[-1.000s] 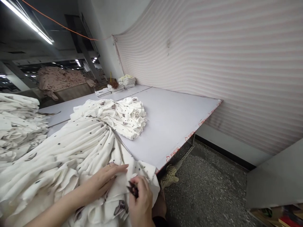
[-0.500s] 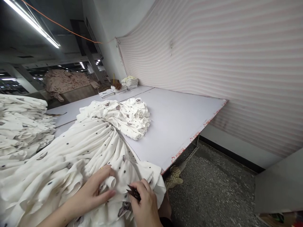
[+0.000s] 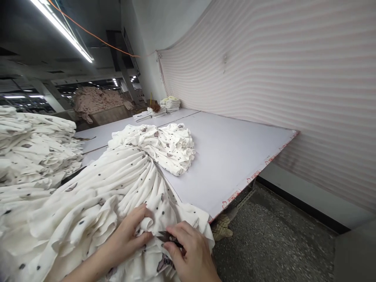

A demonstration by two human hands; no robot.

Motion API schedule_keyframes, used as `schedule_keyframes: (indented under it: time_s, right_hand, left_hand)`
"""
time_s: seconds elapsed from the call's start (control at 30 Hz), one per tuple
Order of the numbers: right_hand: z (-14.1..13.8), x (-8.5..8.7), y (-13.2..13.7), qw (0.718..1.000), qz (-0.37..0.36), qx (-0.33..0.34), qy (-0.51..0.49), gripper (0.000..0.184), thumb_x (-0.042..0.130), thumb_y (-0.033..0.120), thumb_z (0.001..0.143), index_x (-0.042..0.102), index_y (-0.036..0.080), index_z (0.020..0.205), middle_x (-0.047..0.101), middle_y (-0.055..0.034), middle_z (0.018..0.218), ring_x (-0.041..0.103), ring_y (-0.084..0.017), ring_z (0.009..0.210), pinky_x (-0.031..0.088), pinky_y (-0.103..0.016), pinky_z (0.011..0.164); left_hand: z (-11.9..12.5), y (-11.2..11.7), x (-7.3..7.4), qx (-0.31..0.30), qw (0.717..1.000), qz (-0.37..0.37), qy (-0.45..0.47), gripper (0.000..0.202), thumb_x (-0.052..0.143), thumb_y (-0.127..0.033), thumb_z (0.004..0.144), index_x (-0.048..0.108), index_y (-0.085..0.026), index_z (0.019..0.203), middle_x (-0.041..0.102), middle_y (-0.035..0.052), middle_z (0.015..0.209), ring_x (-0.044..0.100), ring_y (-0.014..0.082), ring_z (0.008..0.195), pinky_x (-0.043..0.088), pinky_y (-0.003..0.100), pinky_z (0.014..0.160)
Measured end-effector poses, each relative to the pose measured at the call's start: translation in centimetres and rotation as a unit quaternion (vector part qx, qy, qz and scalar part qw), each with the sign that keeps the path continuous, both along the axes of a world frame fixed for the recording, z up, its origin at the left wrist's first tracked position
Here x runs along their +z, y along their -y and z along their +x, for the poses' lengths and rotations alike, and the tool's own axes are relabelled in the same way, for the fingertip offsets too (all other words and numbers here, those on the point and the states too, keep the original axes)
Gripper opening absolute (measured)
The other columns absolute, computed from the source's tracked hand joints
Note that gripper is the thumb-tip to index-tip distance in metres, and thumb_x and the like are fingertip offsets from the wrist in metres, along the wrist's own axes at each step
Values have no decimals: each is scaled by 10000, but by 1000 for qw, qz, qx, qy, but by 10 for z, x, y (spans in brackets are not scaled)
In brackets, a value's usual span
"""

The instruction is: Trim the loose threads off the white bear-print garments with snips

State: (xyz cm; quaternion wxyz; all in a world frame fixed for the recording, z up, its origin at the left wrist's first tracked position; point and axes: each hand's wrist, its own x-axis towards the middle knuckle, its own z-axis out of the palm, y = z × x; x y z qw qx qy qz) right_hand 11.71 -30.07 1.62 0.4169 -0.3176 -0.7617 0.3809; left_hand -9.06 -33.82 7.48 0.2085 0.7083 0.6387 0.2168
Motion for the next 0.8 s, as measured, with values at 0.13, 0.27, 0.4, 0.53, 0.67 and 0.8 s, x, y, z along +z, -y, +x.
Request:
schedule_keyframes:
  time_s: [0.13, 0.27, 0.4, 0.53, 0.67, 0.8]
  right_hand:
    - [-8, 1, 0, 999, -25, 28, -24, 246, 563, 233, 862, 715, 256, 1054, 699, -41, 909, 659, -188, 830, 507, -241, 717]
    - [-13, -2, 0, 997, -45, 38, -58, 233, 552, 235, 877, 729, 248, 1027, 709, -41, 887, 667, -182, 828, 512, -244, 728]
    - [-12, -5, 1, 996, -63, 29, -61, 238, 555, 269, 880, 713, 236, 1054, 705, -65, 947, 660, -201, 892, 518, -274, 784]
    - [-16, -12, 7, 997, -60, -8, -52, 223, 546, 260, 875, 690, 233, 1042, 688, -55, 932, 657, -195, 881, 516, -260, 768]
    - [-24, -20, 5, 997, -31, -74, -16, 169, 568, 224, 818, 650, 232, 966, 651, -28, 847, 640, -194, 773, 499, -249, 664]
    - [-31, -16, -12, 991, -59, -121, -24, 106, 505, 246, 886, 602, 207, 895, 659, -33, 803, 639, -192, 765, 489, -238, 644]
  left_hand:
    - [0, 0, 0, -6, 1000, 6, -3, 201, 552, -110, 753, 525, -230, 912, 541, 31, 965, 516, 239, 968, 424, 340, 852]
    - [0, 0, -1, -1, 1000, 3, -3, 226, 541, -81, 719, 535, -224, 893, 519, 21, 931, 518, 231, 937, 426, 335, 832]
    - [1, -3, -2, -3, 1000, 15, 5, 232, 554, -69, 702, 553, -223, 875, 495, 21, 929, 518, 220, 927, 433, 327, 826]
    - [1, -5, -3, 4, 998, 56, 9, 200, 578, -69, 697, 562, -218, 831, 470, 64, 1184, 525, 207, 933, 436, 334, 859]
    - [-1, -9, 2, -17, 997, 33, 62, 41, 573, -173, 798, 560, -209, 810, 568, 71, 1191, 566, 218, 955, 435, 325, 866]
    - [-5, -16, 11, 15, 980, -111, 165, 185, 518, -341, 891, 640, -224, 966, 688, 10, 940, 612, 221, 922, 450, 300, 832]
